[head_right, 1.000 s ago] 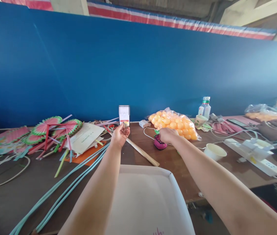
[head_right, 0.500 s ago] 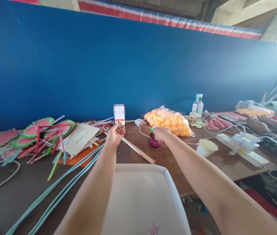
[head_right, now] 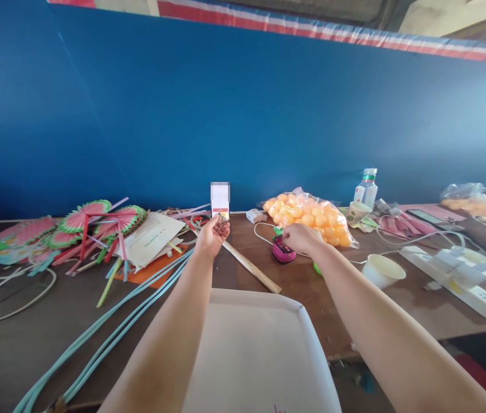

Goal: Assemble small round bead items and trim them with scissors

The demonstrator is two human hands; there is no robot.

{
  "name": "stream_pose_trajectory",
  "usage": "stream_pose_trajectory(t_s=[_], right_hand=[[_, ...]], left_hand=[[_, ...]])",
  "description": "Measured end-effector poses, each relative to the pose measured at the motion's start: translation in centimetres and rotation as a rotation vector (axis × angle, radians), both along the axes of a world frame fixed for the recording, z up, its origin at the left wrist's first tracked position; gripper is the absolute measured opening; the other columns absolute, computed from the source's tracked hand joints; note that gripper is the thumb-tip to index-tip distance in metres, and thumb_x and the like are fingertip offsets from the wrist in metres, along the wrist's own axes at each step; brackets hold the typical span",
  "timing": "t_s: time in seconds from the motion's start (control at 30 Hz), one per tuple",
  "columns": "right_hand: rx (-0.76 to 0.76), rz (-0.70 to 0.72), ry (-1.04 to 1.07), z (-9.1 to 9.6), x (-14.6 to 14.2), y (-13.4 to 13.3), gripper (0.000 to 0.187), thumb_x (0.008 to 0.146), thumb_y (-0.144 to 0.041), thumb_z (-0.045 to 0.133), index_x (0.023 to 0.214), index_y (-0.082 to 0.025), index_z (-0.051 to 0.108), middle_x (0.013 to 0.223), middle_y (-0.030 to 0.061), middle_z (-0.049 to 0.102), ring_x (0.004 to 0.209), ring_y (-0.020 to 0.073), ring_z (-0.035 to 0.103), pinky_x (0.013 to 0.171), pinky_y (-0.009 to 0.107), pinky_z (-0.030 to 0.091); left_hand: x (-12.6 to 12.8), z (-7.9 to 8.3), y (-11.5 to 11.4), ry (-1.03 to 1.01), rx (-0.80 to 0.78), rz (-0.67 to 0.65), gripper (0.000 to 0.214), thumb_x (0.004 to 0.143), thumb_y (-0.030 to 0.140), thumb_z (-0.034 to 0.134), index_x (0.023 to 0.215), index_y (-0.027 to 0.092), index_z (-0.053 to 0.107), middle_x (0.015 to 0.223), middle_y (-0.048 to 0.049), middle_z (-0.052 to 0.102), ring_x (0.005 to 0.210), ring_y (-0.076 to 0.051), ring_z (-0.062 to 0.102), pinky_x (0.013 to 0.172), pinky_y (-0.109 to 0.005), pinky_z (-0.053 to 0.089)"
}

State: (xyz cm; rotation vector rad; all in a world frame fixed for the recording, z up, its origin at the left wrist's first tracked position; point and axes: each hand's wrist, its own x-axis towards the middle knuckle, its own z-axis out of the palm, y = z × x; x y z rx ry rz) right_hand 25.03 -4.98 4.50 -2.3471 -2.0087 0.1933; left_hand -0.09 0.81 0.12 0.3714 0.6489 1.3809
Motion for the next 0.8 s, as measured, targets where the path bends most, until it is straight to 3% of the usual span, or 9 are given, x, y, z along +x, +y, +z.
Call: stream_pose_trajectory(t_s=[0.17,0.33,0.47,0.57,0.67,0.8], right_hand=[[0.143,0.002,0.18,-0.5,1.2,0.0,0.012,0.072,-0.031,0.065,0.075,-0.024,0.074,0.082,0.0014,0.074,0.074,0.0175,0.065,0.063,0.026,0.042],[0.406,0.046,0.82,1.0,-2.5,0.1,0.019,0.069,-0.037,0.072,0.074,-0.019,0.069,0.065,0.0019,0.066,0.059,0.013,0.058,0.051,0.022,0.04],[0.365,0.063,1.397,2.1,-8.5,1.3,0.027,0.062,-0.037,0.081,0.078,-0.018,0.068,0.07,0.002,0.067,0.054,0.0077,0.052,0.045,0.019,0.037],[0.309,0.043,1.692,1.8,-12.4,2.7,0.03,0.058,-0.031,0.085,0.079,-0.019,0.068,0.072,0.0,0.067,0.055,0.0061,0.052,0.046,0.016,0.039],[0.285,0.049,1.864,0.5,-14.6,3.8,0.031,0.055,-0.029,0.087,0.076,-0.019,0.067,0.063,-0.0036,0.062,0.052,0.0047,0.049,0.045,0.015,0.039],[0.291,0.071,1.973,-2.1,-15.1,4.1,0.032,0.053,-0.03,0.089,0.073,-0.019,0.067,0.063,-0.0039,0.062,0.052,0.0049,0.047,0.044,0.017,0.038]], left_hand=[[0.1,-0.2,-0.1,0.028,0.03,-0.006,0.01,0.086,0.022,0.066,0.088,0.013,0.065,0.071,-0.0036,0.066,0.062,-0.01,0.065,0.063,-0.021,0.051],[0.2,-0.7,0.0,0.066,0.116,-0.026,0.02,0.08,0.027,0.073,0.093,0.014,0.067,0.078,-0.0044,0.068,0.067,-0.011,0.066,0.069,-0.024,0.052],[-0.1,-0.5,-0.2,0.094,0.158,-0.04,0.028,0.074,0.03,0.08,0.096,0.017,0.068,0.082,-0.0037,0.069,0.069,-0.01,0.065,0.071,-0.024,0.051],[-0.2,-0.3,-0.3,0.123,0.191,-0.05,0.033,0.071,0.034,0.083,0.097,0.019,0.069,0.083,-0.0027,0.07,0.068,-0.009,0.064,0.069,-0.022,0.049],[-0.2,-0.3,-0.3,0.121,0.22,-0.043,0.036,0.071,0.036,0.083,0.099,0.018,0.07,0.083,-0.0025,0.07,0.068,-0.009,0.064,0.068,-0.022,0.048],[0.0,-0.5,-0.1,0.118,0.221,0.005,0.038,0.07,0.034,0.084,0.101,0.018,0.068,0.081,-0.0016,0.07,0.065,-0.01,0.064,0.066,-0.024,0.05]])
